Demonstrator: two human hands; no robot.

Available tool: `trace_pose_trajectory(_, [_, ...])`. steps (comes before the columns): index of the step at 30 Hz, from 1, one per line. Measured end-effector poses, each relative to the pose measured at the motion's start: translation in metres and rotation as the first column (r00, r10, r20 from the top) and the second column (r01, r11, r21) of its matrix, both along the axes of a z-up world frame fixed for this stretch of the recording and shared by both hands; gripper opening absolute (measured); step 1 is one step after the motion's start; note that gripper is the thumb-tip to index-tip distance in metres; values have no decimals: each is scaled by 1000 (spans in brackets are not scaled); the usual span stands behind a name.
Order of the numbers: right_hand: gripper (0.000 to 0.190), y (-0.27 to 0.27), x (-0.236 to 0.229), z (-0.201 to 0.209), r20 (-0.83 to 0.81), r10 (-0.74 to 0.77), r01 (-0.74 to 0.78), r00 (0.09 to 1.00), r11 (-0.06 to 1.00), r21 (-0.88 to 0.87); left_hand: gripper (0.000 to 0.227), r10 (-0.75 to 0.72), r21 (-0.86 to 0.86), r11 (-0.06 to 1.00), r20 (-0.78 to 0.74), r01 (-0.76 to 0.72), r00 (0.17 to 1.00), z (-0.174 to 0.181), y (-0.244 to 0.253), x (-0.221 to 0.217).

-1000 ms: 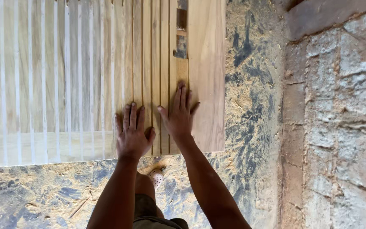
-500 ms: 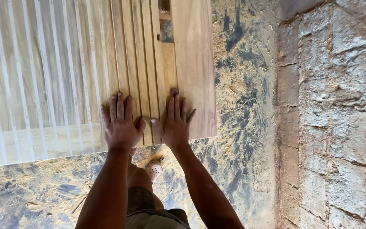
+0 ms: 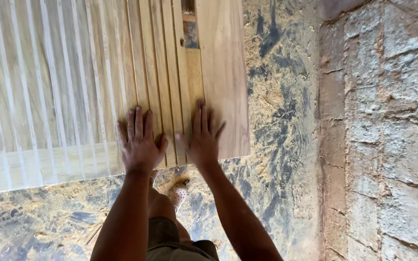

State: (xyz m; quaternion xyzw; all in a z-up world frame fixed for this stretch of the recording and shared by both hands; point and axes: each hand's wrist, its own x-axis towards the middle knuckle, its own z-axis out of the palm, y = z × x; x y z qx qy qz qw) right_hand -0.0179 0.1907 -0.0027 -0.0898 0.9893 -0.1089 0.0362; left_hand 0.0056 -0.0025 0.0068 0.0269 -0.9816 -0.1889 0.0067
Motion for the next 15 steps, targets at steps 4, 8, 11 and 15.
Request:
trace_pose_trajectory(4, [106, 14, 84, 25, 56, 16, -17, 998, 1000, 19, 78, 11, -27, 1000, 14, -10, 1000, 3, 3, 1])
trace_pose_trajectory(8, [105, 9, 57, 18, 78, -4, -5, 997, 993, 121, 79, 17, -28, 999, -2, -17, 1000, 2, 1, -1])
trace_pose_trajectory(11, [105, 0, -23, -1, 3, -5, 4, 1000, 995, 95, 78, 2, -40, 999, -17, -3, 1000, 1, 1, -3])
trace_pose_trajectory(15, [102, 1, -13, 1, -1, 11, -11, 1000, 1000, 13, 77, 23, 14, 1000, -17, -23, 1000, 1, -1, -2])
